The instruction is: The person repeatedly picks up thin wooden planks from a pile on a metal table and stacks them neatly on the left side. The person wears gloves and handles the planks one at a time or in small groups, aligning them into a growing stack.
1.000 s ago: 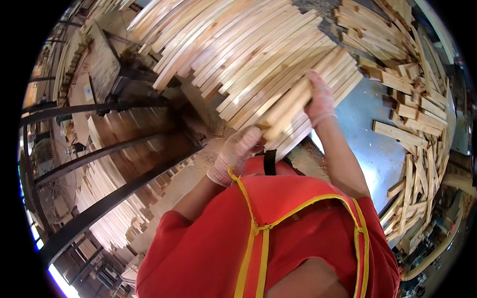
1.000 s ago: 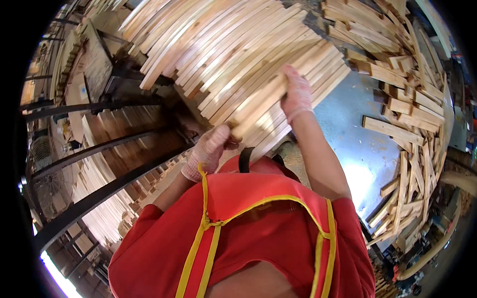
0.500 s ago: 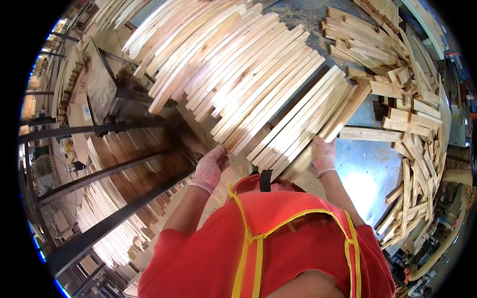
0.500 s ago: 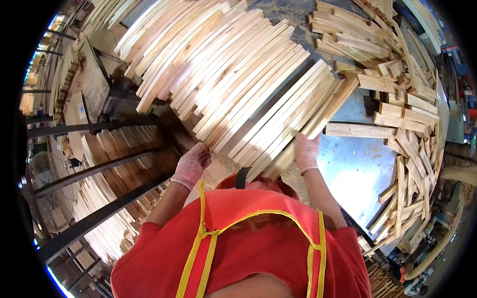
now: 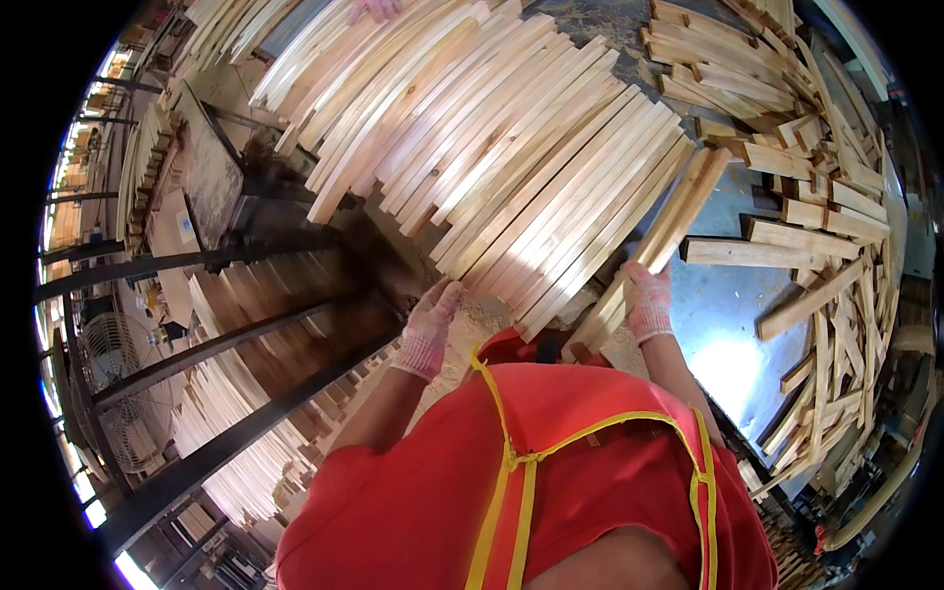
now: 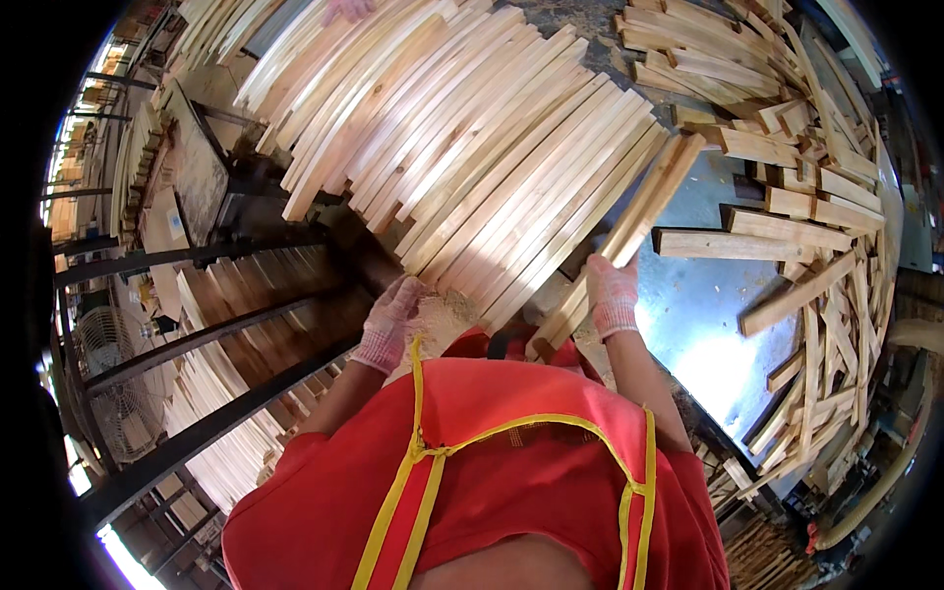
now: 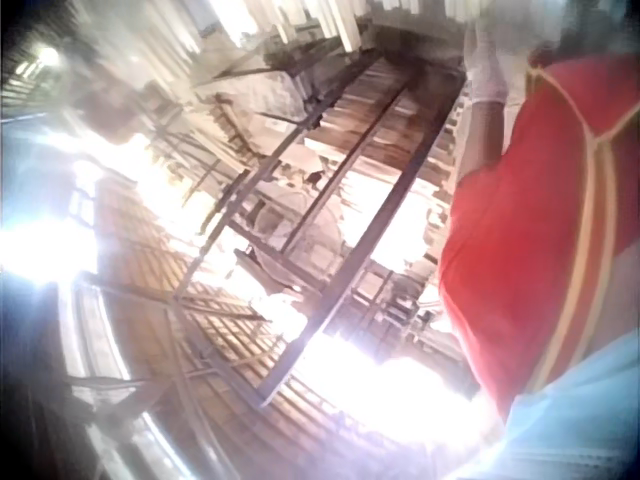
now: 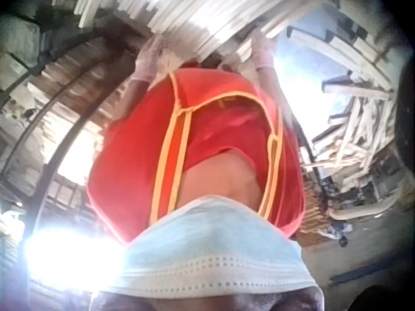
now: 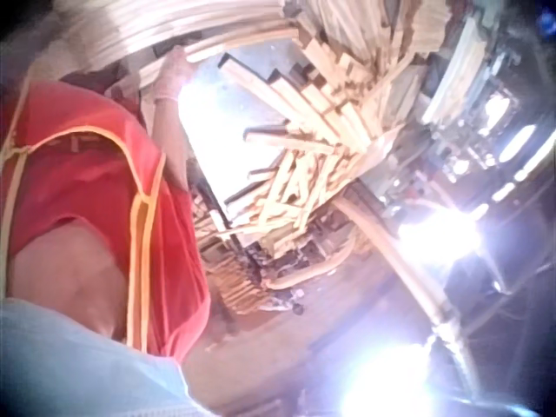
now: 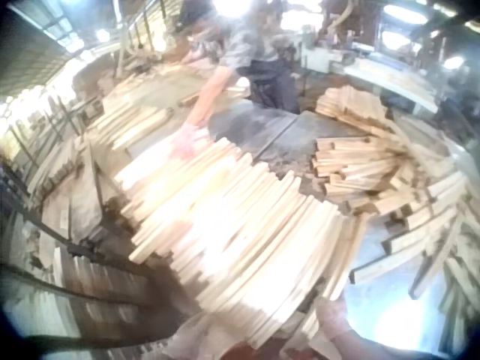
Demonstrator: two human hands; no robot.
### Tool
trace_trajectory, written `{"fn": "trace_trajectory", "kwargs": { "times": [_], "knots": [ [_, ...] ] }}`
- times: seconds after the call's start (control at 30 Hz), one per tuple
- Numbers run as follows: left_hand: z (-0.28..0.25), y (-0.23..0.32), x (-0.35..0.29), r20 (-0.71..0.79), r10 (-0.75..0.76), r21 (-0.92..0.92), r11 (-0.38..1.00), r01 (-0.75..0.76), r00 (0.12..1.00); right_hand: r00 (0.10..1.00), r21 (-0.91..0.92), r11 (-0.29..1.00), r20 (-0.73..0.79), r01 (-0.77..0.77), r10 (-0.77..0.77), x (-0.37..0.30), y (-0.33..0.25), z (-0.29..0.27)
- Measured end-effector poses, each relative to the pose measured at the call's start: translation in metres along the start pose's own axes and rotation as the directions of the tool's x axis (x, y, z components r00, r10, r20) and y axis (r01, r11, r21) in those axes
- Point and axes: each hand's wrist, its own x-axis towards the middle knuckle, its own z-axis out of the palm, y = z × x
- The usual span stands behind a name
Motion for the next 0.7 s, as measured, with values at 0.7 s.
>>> {"fn": "trace_trajectory", "kwargs": {
  "times": [0.7],
  "knots": [
    [0.075, 0.130, 0.074, 0.488, 0.163, 0.854, 0.115, -0.508, 0.858, 0.623, -0.535, 0.735, 0.757, 0.416, 0.199, -0.018, -0.144, 0.134]
  ]
}}
